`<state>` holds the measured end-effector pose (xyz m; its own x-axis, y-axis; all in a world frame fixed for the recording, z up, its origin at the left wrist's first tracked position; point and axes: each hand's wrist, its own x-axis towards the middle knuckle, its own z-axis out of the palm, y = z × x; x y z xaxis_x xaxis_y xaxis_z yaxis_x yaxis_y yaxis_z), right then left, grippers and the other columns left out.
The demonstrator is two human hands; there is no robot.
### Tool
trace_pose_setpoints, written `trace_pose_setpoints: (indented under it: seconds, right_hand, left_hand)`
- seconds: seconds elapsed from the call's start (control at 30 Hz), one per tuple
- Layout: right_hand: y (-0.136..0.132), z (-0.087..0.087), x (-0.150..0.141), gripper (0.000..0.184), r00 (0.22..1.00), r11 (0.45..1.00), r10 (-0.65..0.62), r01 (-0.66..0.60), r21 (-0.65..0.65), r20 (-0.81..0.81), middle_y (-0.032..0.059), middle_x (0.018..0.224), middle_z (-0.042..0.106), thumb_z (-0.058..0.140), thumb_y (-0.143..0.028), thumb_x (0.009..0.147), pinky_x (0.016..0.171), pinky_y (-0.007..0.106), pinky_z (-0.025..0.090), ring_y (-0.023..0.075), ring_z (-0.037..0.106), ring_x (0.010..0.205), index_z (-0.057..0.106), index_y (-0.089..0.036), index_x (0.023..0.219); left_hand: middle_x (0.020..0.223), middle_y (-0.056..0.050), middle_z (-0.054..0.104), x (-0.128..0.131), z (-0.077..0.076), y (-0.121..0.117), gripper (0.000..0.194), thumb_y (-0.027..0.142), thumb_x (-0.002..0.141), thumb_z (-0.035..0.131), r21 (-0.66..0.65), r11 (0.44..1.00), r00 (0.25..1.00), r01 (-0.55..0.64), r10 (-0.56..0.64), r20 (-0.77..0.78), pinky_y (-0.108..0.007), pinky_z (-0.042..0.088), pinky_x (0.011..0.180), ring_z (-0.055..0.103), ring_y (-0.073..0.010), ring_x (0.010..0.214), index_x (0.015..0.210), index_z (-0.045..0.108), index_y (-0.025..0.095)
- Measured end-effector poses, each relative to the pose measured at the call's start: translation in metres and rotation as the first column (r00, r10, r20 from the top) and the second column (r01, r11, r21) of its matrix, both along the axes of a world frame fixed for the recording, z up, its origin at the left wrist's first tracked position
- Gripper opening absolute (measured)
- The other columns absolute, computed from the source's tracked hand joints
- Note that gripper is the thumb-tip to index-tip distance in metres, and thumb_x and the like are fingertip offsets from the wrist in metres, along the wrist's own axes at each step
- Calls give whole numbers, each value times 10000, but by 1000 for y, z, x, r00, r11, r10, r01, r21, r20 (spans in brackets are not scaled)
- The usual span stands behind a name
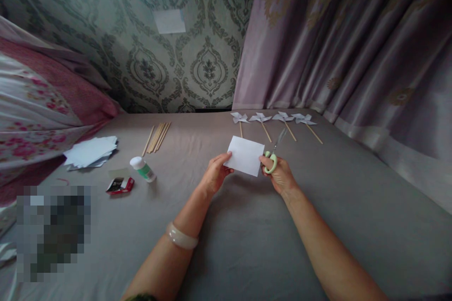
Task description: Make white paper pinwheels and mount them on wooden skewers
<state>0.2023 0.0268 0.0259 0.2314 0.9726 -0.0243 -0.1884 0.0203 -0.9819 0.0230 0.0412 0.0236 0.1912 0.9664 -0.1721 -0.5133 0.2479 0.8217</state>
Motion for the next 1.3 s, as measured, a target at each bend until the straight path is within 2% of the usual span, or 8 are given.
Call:
trace_pose_setpoints:
  seconds: [0.13, 0.27, 0.33, 0.47, 0.73, 1.03, 1.17, 1.3]
  right_hand:
    - [1, 0, -6, 358, 993, 995, -94, 95, 9, -74, -74, 486, 451, 771, -412, 503, 365, 210, 304, 64, 387, 410, 501, -189, 578]
    - [1, 0, -12, 356, 979, 987, -156, 159, 9, -134, -79, 483, 452, 760, -408, 508, 368, 212, 322, 64, 402, 399, 483, -195, 574]
    - [0, 0, -15, 354, 976, 985, -168, 171, 13, -137, -79, 473, 449, 752, -413, 523, 375, 214, 326, 68, 407, 398, 476, -198, 573]
    - [-1, -4, -21, 360, 973, 982, -182, 188, 28, -143, -72, 473, 457, 751, -431, 542, 392, 221, 337, 74, 410, 409, 480, -197, 575]
    - [-3, -10, -24, 380, 978, 971, -197, 205, 123, -68, -69, 500, 471, 754, -457, 583, 427, 213, 334, 67, 389, 443, 486, -189, 605]
    - [-5, -11, -27, 385, 980, 972, -197, 200, 122, -39, -66, 504, 474, 747, -476, 596, 451, 218, 322, 74, 391, 463, 490, -190, 596]
    - [-6, -12, -22, 428, 991, 992, -103, 96, 86, 80, -62, 504, 451, 710, -560, 650, 447, 227, 292, 77, 367, 460, 504, -187, 602]
    - [-10, -10, -17, 531, 948, 984, 172, -151, -99, 267, -57, 465, 404, 552, -698, 741, 430, 244, 240, 86, 338, 428, 532, -181, 622]
  left_hand:
    - [749, -24, 621, 1, 4, -1, 414, 520, 629, 761, 24, 997, 995, 70, -71, 69, -229, 402, 572, 538, -104, 618, 801, 665, 157]
    - [696, -2, 588, 5, 3, -4, 316, 405, 624, 797, 52, 997, 997, 65, -67, 30, -217, 408, 601, 553, -97, 644, 758, 652, 158]
    - [701, 6, 586, 8, 1, -6, 291, 334, 614, 807, 71, 996, 998, 58, -57, -10, -210, 409, 605, 551, -88, 647, 805, 670, 163]
    - [744, 10, 612, 14, -2, -9, 370, 284, 610, 799, 116, 993, 995, 34, -23, -97, -206, 399, 584, 538, -77, 621, 949, 688, 185]
    - [680, 3, 630, 19, -6, -11, 321, 350, 597, 800, 184, 983, 980, -4, 40, -195, -224, 411, 572, 529, -93, 580, 827, 681, 161]
    - [647, -4, 631, 22, -9, -11, 295, 326, 580, 810, 185, 983, 988, -1, 30, -155, -225, 416, 551, 540, -103, 581, 773, 677, 148]
    - [680, -5, 644, 18, -8, -7, 283, 289, 556, 812, 149, 986, 991, -75, 91, -102, -218, 409, 539, 544, -94, 578, 764, 679, 151]
    - [665, 4, 634, 8, -4, 0, 300, 272, 523, 824, 124, 976, 982, -178, 185, -45, -213, 408, 542, 547, -88, 576, 749, 666, 153]
